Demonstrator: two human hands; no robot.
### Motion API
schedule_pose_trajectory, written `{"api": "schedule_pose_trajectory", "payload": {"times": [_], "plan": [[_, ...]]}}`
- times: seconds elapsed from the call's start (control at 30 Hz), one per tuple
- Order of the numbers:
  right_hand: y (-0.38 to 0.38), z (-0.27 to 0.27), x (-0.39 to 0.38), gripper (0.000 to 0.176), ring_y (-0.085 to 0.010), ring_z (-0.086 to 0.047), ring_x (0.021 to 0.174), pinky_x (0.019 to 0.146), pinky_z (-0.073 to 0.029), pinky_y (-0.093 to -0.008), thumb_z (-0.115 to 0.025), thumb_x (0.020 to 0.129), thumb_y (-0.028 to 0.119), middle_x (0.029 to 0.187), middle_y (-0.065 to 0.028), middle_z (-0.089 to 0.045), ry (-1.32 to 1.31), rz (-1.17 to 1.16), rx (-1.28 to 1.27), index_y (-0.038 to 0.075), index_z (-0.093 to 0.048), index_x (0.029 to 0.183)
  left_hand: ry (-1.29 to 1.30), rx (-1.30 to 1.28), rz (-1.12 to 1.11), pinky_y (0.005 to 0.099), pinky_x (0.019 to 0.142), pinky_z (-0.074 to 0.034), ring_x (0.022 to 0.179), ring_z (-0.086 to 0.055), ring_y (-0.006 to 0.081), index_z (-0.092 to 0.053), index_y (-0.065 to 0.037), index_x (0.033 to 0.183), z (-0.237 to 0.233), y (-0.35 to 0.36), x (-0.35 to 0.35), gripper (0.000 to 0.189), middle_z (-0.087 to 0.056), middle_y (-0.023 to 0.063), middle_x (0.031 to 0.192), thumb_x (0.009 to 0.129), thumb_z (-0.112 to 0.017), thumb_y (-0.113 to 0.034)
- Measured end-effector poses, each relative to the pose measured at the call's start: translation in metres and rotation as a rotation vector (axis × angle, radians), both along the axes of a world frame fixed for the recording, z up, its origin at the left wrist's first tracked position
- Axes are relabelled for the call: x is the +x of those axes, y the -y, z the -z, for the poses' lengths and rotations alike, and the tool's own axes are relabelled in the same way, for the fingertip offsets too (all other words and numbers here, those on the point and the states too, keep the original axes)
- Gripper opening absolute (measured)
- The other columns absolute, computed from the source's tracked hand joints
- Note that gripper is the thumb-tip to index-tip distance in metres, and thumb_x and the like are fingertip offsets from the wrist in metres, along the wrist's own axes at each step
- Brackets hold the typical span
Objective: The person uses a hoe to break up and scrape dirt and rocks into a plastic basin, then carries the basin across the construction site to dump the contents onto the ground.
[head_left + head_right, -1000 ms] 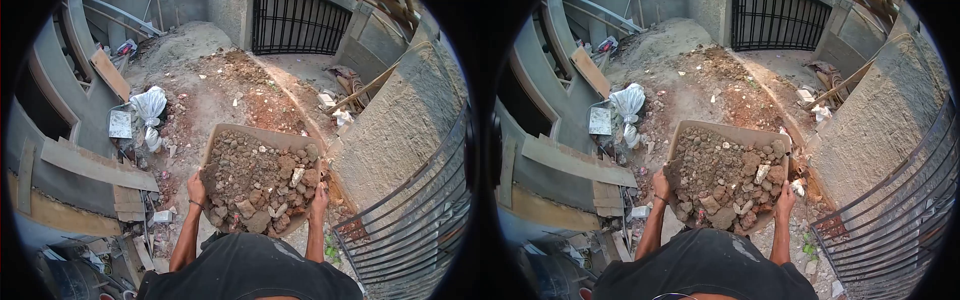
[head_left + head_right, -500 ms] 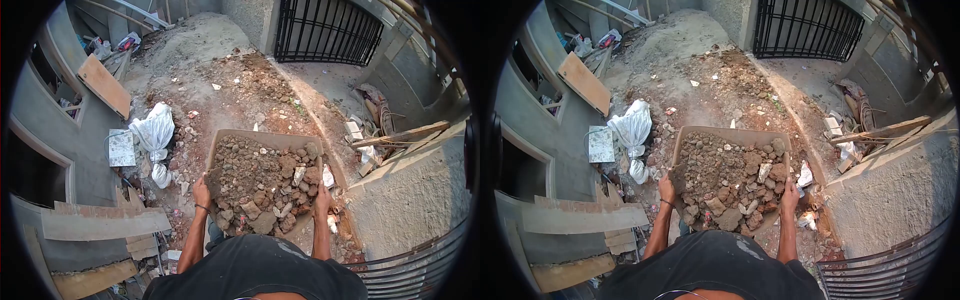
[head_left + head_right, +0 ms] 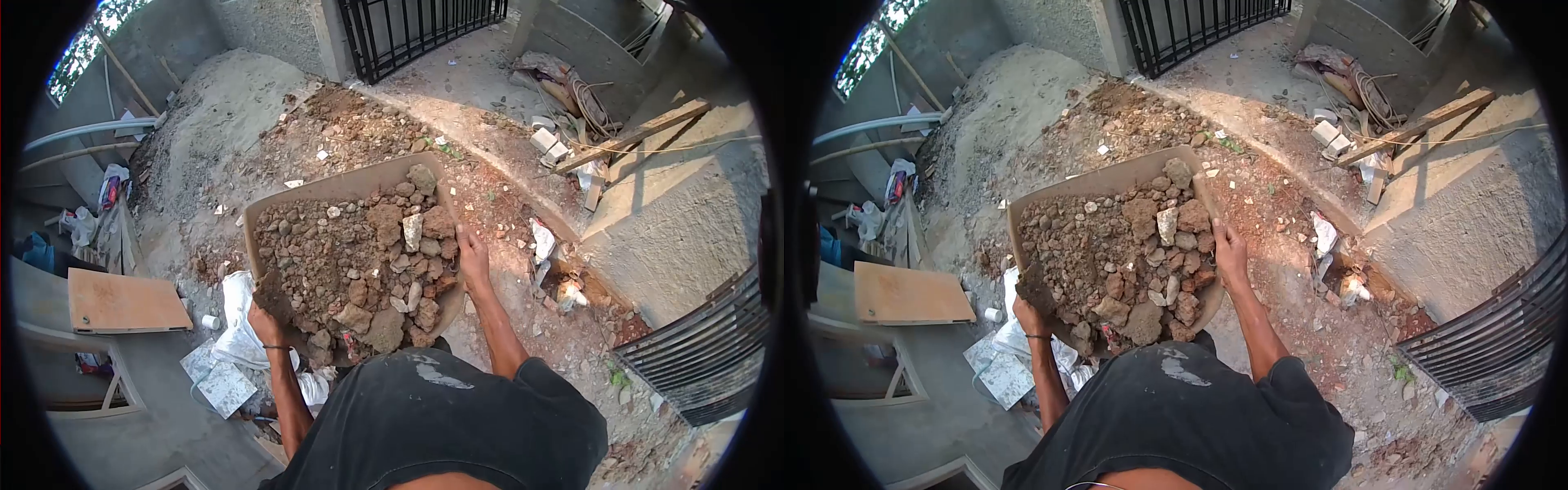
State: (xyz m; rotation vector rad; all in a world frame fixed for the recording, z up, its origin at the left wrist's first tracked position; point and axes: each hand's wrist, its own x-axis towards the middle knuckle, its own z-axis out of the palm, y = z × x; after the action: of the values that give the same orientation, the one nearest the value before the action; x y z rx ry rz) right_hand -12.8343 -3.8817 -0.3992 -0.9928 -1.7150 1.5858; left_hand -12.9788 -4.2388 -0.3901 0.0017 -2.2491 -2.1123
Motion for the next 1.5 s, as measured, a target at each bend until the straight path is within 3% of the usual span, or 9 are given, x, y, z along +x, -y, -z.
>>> {"api": "schedule_pose_trajectory", "payload": {"times": [0.23, 0.3, 0.37, 0.5, 0.6, 0.93, 1.03, 1.27, 1.5], "plan": [[0.047, 0.033, -0.233, 0.048, -0.0076, -0.029, 0.054, 0.047, -0.026, -0.0279, -0.053, 0.089, 0.041, 0.055, 0.0040, -0.033, 0.098, -0.027, 0.030, 0.006, -0.040, 0.057, 0.061, 0.051, -0.003, 0.0272, 0.060, -0.048, 0.070, -0.058, 0.0127, -0.061, 0.001, 0.100, 0.051, 0.051, -0.224, 0.032, -0.062, 0.0052, 0.082, 0.091, -0.038, -0.019], [0.037, 0.038, -0.295, 0.051, -0.0091, -0.030, 0.054, 0.047, -0.027, -0.0299, -0.053, 0.087, 0.044, 0.055, 0.0023, -0.032, 0.072, -0.095, 0.004, 0.006, -0.038, 0.057, -0.231, -0.339, -0.037, 0.0297, 0.062, -0.048, 0.070, -0.058, 0.0147, -0.062, 0.000, 0.097, 0.046, 0.042, -0.275, 0.032, -0.061, 0.0054, 0.082, 0.091, -0.038, -0.021], [0.019, 0.053, -0.364, 0.052, -0.0099, -0.030, 0.053, 0.047, -0.028, -0.0306, -0.053, 0.087, 0.047, 0.055, 0.0017, -0.031, 0.056, -0.077, 0.005, 0.006, -0.038, 0.058, 0.064, 0.156, -0.050, 0.0303, 0.062, -0.048, 0.069, -0.058, 0.0155, -0.062, 0.000, 0.096, 0.034, 0.022, -0.328, 0.032, -0.061, 0.0051, 0.081, 0.090, -0.039, -0.022], [0.044, 0.038, -0.425, 0.054, -0.0107, -0.029, 0.053, 0.048, -0.029, -0.0313, -0.051, 0.086, 0.049, 0.055, 0.0012, -0.031, 0.136, -0.099, 0.052, 0.005, -0.038, 0.058, -0.005, -0.016, -0.005, 0.0296, 0.063, -0.048, 0.070, -0.058, 0.0159, -0.061, 0.000, 0.097, 0.093, 0.066, -0.416, 0.032, -0.060, 0.0048, 0.082, 0.089, -0.039, -0.022], [0.040, 0.034, -0.439, 0.051, -0.0103, -0.030, 0.055, 0.049, -0.030, -0.0313, -0.052, 0.086, 0.049, 0.057, 0.0015, -0.032, 0.187, -0.059, -0.028, 0.005, -0.040, 0.062, 0.253, 0.290, 0.028, 0.0298, 0.065, -0.048, 0.073, -0.059, 0.0175, -0.060, -0.002, 0.098, 0.067, 0.047, -0.437, 0.033, -0.061, 0.0063, 0.086, 0.089, -0.038, -0.024], [0.012, 0.042, -0.442, 0.047, -0.0126, -0.034, 0.057, 0.053, -0.031, -0.0326, -0.049, 0.086, 0.049, 0.062, 0.0003, -0.035, 0.279, 0.382, -0.162, 0.004, -0.046, 0.074, 0.318, 0.064, 0.459, 0.0296, 0.067, -0.049, 0.077, -0.060, 0.0179, -0.059, 0.001, 0.103, 0.086, -0.076, -0.599, 0.035, -0.062, 0.0084, 0.090, 0.091, -0.038, -0.024], [0.012, 0.069, -0.429, 0.047, -0.0142, -0.038, 0.060, 0.056, -0.034, -0.0331, -0.049, 0.086, 0.049, 0.065, -0.0008, -0.040, 0.315, 0.534, -0.196, 0.003, -0.052, 0.080, 0.418, 0.041, 0.540, 0.0280, 0.069, -0.048, 0.078, -0.059, 0.0160, -0.058, 0.001, 0.105, 0.054, -0.120, -0.604, 0.032, -0.062, 0.0073, 0.092, 0.092, -0.041, -0.023], [0.038, 0.023, -0.433, 0.047, -0.0120, -0.033, 0.059, 0.055, -0.030, -0.0313, -0.049, 0.087, 0.047, 0.061, -0.0003, -0.034, 0.257, 0.635, -0.227, 0.004, -0.047, 0.071, 0.423, 0.000, 0.658, 0.0287, 0.066, -0.048, 0.074, -0.058, 0.0155, -0.059, 0.000, 0.102, 0.035, -0.165, -0.627, 0.034, -0.061, 0.0058, 0.089, 0.093, -0.040, -0.027], [0.034, 0.061, -0.440, 0.046, -0.0112, -0.030, 0.060, 0.054, -0.029, -0.0313, -0.050, 0.088, 0.045, 0.063, 0.0009, -0.029, 0.216, 0.782, -0.203, 0.006, -0.040, 0.068, 0.324, -0.192, 0.725, 0.0315, 0.061, -0.048, 0.070, -0.059, 0.0177, -0.060, 0.000, 0.094, 0.086, -0.188, -0.673, 0.035, -0.060, 0.0070, 0.084, 0.091, -0.037, -0.027]]}}
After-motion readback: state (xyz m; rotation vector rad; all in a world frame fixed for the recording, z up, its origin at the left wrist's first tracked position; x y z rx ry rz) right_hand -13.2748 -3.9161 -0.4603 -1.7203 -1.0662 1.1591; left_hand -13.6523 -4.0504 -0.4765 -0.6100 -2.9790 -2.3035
